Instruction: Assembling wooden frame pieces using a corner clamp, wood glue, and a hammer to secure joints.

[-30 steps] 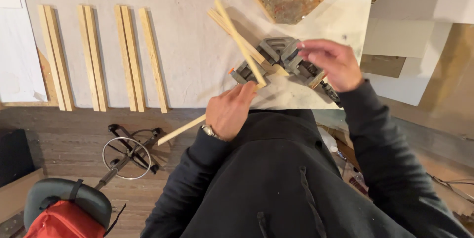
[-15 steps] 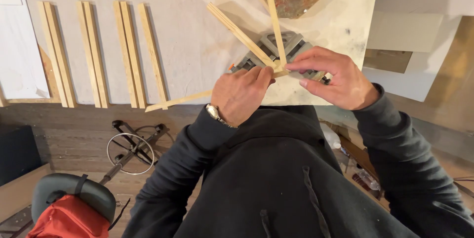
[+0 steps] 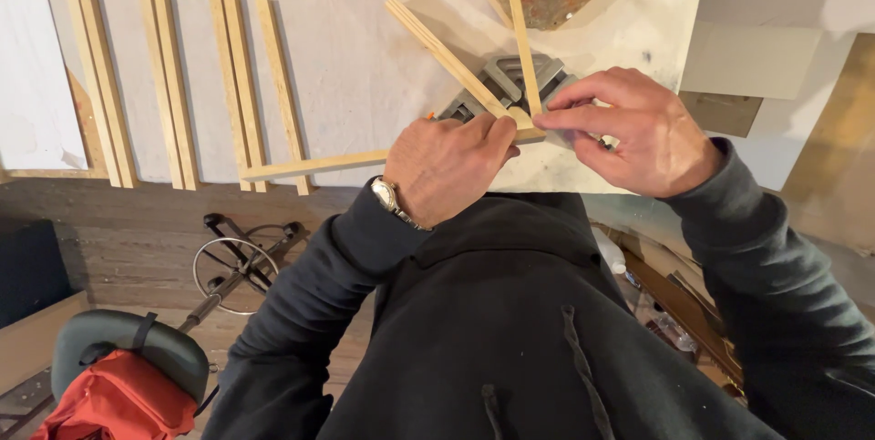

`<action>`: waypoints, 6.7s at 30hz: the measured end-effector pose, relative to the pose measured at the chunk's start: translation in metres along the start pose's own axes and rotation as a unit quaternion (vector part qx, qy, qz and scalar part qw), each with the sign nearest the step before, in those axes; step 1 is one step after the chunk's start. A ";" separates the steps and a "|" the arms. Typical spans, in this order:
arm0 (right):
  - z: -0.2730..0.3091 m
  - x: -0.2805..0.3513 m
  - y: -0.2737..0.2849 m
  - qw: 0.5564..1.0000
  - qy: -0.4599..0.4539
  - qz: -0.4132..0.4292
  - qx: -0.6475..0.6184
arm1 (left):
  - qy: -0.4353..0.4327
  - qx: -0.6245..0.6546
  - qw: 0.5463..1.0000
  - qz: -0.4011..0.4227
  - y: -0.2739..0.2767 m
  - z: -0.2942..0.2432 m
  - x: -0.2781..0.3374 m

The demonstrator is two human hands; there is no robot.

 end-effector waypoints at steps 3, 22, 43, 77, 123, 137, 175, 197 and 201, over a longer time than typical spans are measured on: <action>0.003 -0.004 0.006 1.000 0.017 0.008 0.012 | -0.010 -0.005 1.000 0.003 0.001 0.000 0.000; 0.006 0.027 -0.070 0.885 -0.246 -0.219 -0.330 | 0.048 0.025 0.993 -0.105 -0.006 -0.011 0.009; -0.027 0.077 -0.099 0.754 -0.354 -0.340 -0.436 | 0.143 0.085 0.974 -0.157 -0.014 -0.021 0.012; 0.066 0.024 -0.050 0.878 0.013 0.108 -0.467 | 0.188 0.392 0.875 -0.213 -0.020 -0.134 0.148; 0.083 -0.164 -0.131 0.965 0.219 0.145 0.001 | 0.478 0.144 0.850 -0.170 -0.026 0.080 0.227; 0.072 -0.120 -0.166 0.973 0.081 0.215 -0.027 | 0.495 0.073 0.826 -0.261 -0.088 0.171 0.169; 0.070 -0.141 -0.187 0.979 -0.067 0.189 -0.042 | 0.535 -0.198 0.747 -0.341 0.092 0.414 0.375; 0.128 -0.183 -0.236 0.972 -0.159 0.175 -0.017 | 0.440 -0.008 0.849 -0.292 0.007 0.423 0.318; 0.127 -0.176 -0.243 0.977 -0.140 0.160 -0.015 | 0.428 -0.019 0.847 -0.313 0.004 0.438 0.332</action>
Point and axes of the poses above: each hand's wrist, its own x-axis away from the middle knuckle, its own y-axis out of the back of the hand, z = x × y, the point moved 2 cm from there along -x, towards the middle knuckle, and after that the axes turned 11 degrees about y, right-handed, at the moved point
